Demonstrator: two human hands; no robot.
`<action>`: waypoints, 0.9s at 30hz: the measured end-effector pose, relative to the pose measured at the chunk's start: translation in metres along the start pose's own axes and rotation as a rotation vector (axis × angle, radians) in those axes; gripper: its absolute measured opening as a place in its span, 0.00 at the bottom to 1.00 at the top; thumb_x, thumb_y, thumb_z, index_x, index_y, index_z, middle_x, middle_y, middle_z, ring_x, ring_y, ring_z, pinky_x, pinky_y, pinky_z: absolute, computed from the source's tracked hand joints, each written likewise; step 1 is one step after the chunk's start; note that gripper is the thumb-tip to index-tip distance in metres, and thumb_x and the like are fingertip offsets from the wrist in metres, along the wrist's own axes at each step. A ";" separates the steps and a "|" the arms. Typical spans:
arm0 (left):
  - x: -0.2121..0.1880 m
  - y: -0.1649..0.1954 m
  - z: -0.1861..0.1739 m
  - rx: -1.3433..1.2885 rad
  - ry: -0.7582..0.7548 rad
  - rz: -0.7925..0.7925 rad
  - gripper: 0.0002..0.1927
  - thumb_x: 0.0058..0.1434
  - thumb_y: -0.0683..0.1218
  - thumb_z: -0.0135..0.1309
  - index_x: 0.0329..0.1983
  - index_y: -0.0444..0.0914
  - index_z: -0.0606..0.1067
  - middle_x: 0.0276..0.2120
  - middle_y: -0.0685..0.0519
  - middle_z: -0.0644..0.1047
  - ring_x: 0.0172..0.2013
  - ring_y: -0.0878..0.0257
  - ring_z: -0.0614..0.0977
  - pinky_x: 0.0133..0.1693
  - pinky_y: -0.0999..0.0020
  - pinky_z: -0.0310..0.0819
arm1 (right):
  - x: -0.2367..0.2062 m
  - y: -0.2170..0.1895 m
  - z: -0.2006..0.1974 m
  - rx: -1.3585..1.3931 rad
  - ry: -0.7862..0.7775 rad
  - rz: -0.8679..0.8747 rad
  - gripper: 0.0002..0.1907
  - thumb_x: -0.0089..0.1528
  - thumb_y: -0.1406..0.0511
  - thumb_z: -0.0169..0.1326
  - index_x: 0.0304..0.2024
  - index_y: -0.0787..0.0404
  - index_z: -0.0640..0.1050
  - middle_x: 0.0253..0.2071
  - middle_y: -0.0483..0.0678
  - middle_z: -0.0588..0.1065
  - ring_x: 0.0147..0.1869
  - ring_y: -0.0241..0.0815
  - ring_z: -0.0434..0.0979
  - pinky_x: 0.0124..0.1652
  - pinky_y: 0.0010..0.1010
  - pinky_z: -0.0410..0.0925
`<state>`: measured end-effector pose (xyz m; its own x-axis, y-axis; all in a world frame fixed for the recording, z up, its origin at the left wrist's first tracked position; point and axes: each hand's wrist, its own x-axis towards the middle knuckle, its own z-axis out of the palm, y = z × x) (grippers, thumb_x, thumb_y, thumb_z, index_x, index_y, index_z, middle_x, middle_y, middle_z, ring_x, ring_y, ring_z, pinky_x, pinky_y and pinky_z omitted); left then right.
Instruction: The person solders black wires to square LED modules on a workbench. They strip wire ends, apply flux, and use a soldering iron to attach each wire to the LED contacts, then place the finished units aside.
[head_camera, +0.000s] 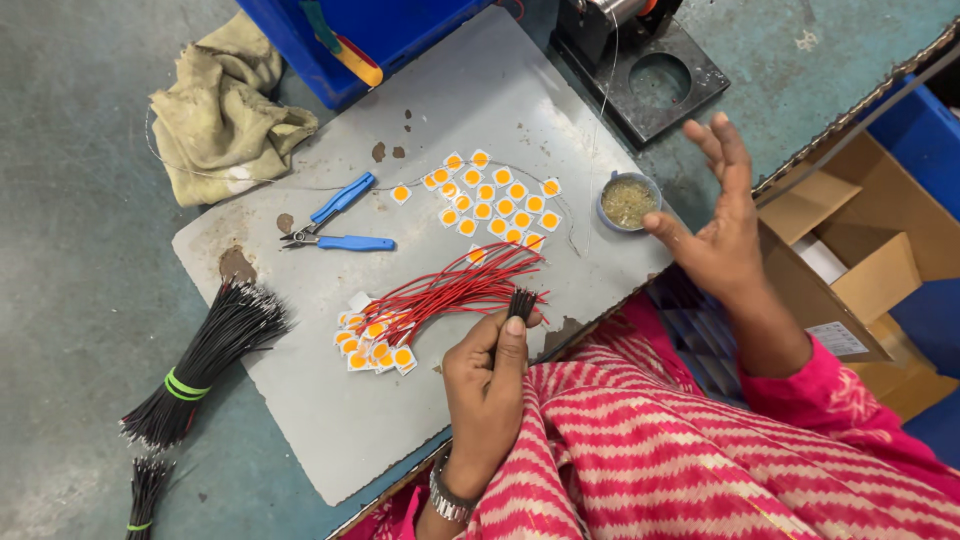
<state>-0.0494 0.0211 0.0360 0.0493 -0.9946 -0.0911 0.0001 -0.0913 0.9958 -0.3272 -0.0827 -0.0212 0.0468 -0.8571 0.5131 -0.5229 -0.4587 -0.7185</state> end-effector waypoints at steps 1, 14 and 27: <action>0.000 0.000 0.001 -0.009 -0.010 0.005 0.15 0.72 0.45 0.49 0.46 0.29 0.81 0.28 0.58 0.76 0.27 0.74 0.67 0.28 0.76 0.62 | -0.001 0.006 -0.003 -0.011 -0.040 0.029 0.59 0.60 0.56 0.70 0.80 0.63 0.46 0.73 0.62 0.64 0.82 0.51 0.61 0.78 0.46 0.54; -0.006 0.010 -0.002 0.059 -0.021 0.114 0.13 0.72 0.44 0.50 0.45 0.29 0.80 0.31 0.54 0.81 0.32 0.74 0.75 0.33 0.75 0.71 | 0.009 0.009 0.014 -0.361 -0.169 0.026 0.66 0.51 0.51 0.75 0.79 0.63 0.49 0.63 0.50 0.77 0.74 0.53 0.68 0.69 0.51 0.49; -0.020 0.022 -0.019 0.251 0.099 0.211 0.11 0.66 0.40 0.55 0.27 0.31 0.76 0.16 0.53 0.69 0.17 0.68 0.66 0.23 0.69 0.57 | -0.004 -0.053 0.047 0.387 -0.287 -0.298 0.71 0.54 0.78 0.68 0.78 0.31 0.34 0.65 0.61 0.65 0.69 0.52 0.71 0.60 0.40 0.75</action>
<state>-0.0310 0.0395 0.0601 0.1192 -0.9843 0.1300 -0.2656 0.0945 0.9594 -0.2600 -0.0656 -0.0074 0.4028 -0.6817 0.6107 -0.1040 -0.6970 -0.7095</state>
